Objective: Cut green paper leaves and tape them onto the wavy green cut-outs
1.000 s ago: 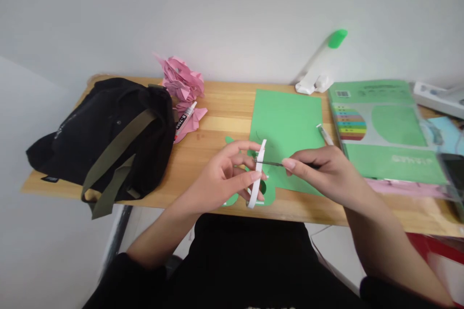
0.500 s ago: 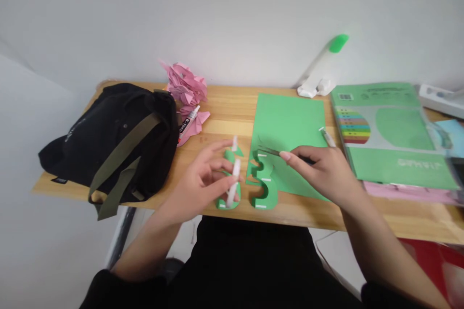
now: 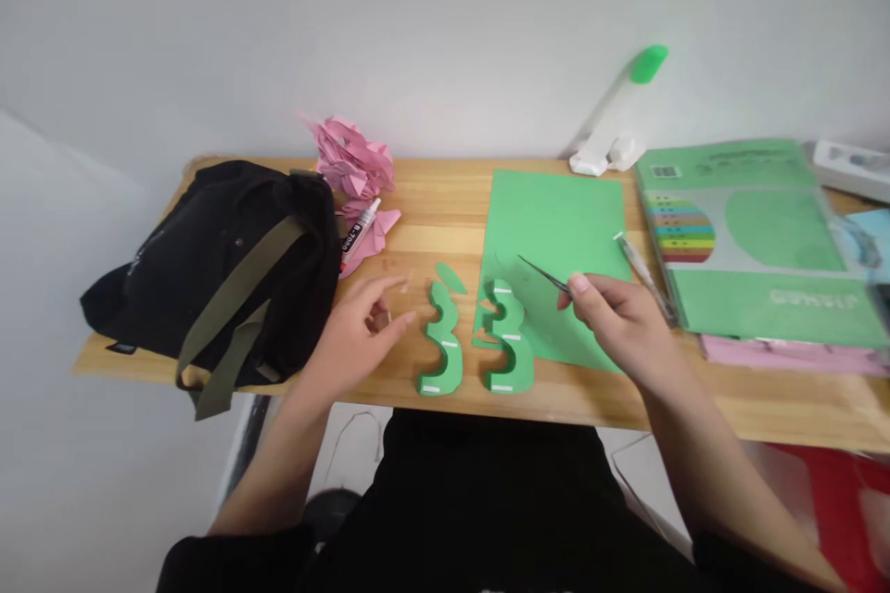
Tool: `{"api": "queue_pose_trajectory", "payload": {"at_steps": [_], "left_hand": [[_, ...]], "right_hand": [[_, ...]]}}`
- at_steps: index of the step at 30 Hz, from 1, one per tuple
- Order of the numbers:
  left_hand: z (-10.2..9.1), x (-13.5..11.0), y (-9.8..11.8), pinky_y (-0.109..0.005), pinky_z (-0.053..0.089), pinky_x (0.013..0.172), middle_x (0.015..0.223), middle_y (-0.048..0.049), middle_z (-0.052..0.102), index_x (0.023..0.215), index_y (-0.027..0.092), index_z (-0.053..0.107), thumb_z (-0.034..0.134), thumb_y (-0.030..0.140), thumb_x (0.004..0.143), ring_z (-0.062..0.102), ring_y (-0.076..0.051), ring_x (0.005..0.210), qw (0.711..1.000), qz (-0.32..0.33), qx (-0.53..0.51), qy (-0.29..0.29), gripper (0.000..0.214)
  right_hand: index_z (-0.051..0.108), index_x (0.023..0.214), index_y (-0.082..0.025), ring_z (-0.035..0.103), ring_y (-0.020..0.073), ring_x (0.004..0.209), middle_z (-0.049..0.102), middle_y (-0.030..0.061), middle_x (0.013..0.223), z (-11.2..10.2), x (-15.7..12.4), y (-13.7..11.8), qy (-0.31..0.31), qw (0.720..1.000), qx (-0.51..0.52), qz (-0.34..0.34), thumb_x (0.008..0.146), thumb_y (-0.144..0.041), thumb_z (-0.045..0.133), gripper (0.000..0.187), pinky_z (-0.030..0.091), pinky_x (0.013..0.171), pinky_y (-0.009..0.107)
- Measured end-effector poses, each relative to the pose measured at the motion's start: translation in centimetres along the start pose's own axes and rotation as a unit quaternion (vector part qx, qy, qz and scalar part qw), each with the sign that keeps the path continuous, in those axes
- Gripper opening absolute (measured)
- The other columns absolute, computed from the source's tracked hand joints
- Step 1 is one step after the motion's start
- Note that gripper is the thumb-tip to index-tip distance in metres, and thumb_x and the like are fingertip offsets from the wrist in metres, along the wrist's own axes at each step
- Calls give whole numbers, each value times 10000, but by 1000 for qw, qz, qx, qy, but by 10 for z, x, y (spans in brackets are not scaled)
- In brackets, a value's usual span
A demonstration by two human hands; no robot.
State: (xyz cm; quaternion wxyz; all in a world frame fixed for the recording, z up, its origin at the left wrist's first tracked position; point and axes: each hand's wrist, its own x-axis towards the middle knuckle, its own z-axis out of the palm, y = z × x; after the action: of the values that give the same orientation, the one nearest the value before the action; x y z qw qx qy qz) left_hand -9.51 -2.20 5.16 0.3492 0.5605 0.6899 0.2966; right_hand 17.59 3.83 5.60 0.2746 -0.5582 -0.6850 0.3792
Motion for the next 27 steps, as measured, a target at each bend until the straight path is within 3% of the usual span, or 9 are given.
{"api": "queue_pose_trajectory", "payload": {"at_steps": [3,5,7,13,18,23,27], "left_hand": [[8,-5,22,-197,324,486,677,24,489,972,199,677,658,361,774,397,-82,547,972,-30,-202,-114,256],[16,-5,34,-187,279,452,627,33,476,936,194,685,654,364,776,352,-64,502,943,-54,-276,-179,235],[24,-5,39,-187,259,441,605,35,473,910,189,692,668,363,761,338,-55,481,925,-66,-314,-202,230],[37,-3,39,-193,179,400,531,56,397,871,184,721,686,372,739,289,-42,430,914,-84,-355,-178,232],[43,-4,42,-198,337,487,677,12,547,886,185,710,721,330,715,450,-77,569,952,-14,-297,-72,225],[50,-5,44,-236,366,562,695,-2,565,709,160,671,688,291,754,483,-95,619,956,34,-274,-95,139],[53,-6,45,-239,370,576,673,3,558,678,162,670,685,257,759,488,-96,625,944,49,-313,-88,126]], "right_hand": [[663,711,-171,414,90,468,493,-22,523,13,-1,-11,-48,988,146,13,775,-630,567,473,324,445,232],[694,811,-172,484,103,530,588,-1,620,21,-1,-21,-87,978,189,13,726,-545,671,383,375,480,233],[694,815,-171,483,95,528,595,-8,623,25,-2,-30,-110,975,194,8,719,-465,702,310,374,475,225],[633,670,-163,458,75,496,550,-27,562,26,-6,-36,-99,974,204,-1,733,-374,705,231,369,451,210],[639,659,-187,452,76,483,541,-33,564,28,-9,-27,-49,959,277,38,696,-380,744,223,378,445,222],[649,662,-188,404,67,456,504,-42,544,28,-11,-29,-31,960,276,37,695,-396,743,230,342,422,223],[700,789,-198,449,90,525,524,-27,578,26,-14,-27,44,986,160,-9,784,-414,664,218,375,481,230]]}}
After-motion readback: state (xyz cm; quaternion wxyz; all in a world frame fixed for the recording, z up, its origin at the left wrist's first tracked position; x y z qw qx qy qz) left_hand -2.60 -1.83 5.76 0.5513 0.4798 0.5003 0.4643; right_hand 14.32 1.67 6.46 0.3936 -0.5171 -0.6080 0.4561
